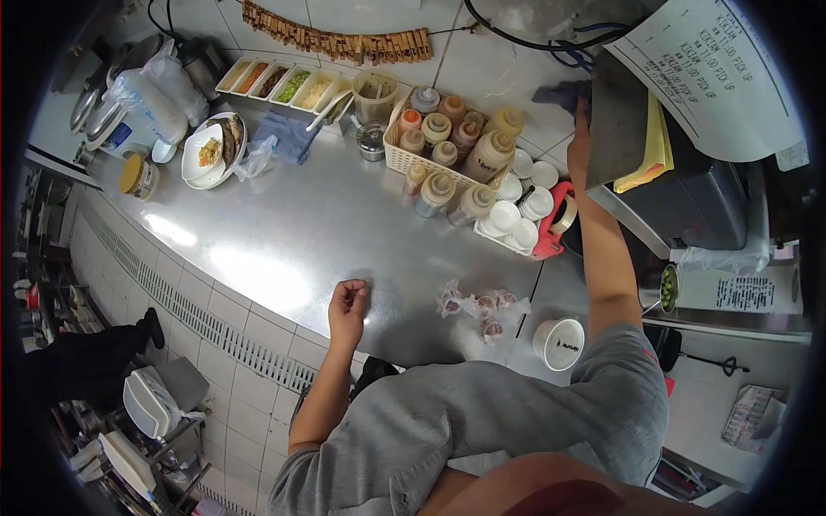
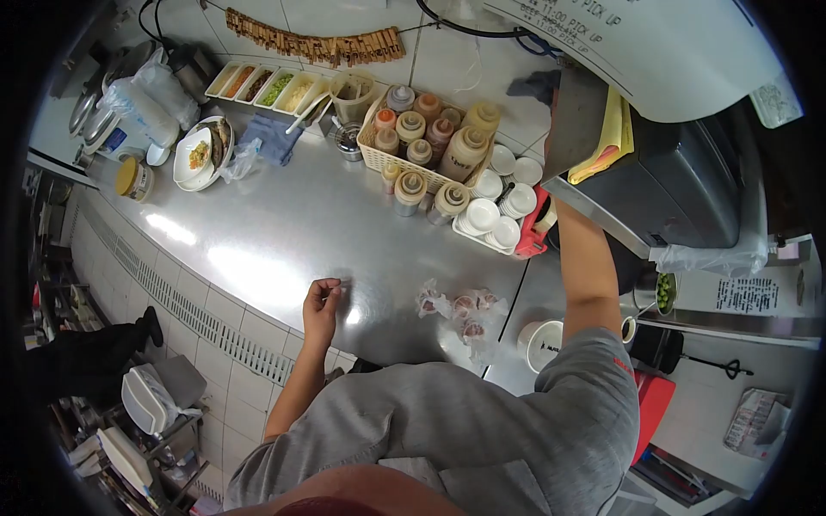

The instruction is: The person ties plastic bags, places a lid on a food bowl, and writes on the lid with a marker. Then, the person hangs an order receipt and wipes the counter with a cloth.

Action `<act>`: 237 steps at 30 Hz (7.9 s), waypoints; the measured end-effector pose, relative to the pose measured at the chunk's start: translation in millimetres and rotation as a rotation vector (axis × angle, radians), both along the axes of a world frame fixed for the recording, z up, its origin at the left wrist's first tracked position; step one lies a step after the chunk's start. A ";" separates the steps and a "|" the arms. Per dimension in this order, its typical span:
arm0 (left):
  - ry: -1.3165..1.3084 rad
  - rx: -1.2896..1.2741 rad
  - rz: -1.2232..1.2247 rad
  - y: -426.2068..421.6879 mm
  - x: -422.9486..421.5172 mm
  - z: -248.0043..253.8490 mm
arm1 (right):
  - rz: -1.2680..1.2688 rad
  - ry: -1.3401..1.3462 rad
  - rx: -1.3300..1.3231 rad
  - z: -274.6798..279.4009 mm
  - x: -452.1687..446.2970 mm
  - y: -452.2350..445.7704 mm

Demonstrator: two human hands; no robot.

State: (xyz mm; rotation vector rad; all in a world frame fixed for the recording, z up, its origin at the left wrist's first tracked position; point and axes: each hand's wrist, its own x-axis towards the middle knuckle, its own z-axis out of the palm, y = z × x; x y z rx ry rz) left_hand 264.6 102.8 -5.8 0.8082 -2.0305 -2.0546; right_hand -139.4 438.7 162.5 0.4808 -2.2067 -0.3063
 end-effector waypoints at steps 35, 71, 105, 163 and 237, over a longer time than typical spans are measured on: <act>-0.029 -0.020 -0.017 -12.8 8.1 4.5 | -0.125 -0.055 -0.070 17.7 4.3 -33.5; -0.035 0.000 0.090 -21.6 37.2 -15.1 | 0.481 -0.262 0.342 -46.2 -44.9 -173.1; -0.084 -0.099 0.035 -5.1 112.2 17.2 | 0.757 -1.156 -2.649 44.7 95.5 24.1; 0.355 -0.331 0.022 -291.1 36.2 156.0 | 0.667 -1.519 -1.146 -1.4 277.7 -214.6; -0.028 -1.069 -1.000 -254.6 -11.9 4.3 | -0.117 -1.372 -0.604 -175.5 356.0 -359.8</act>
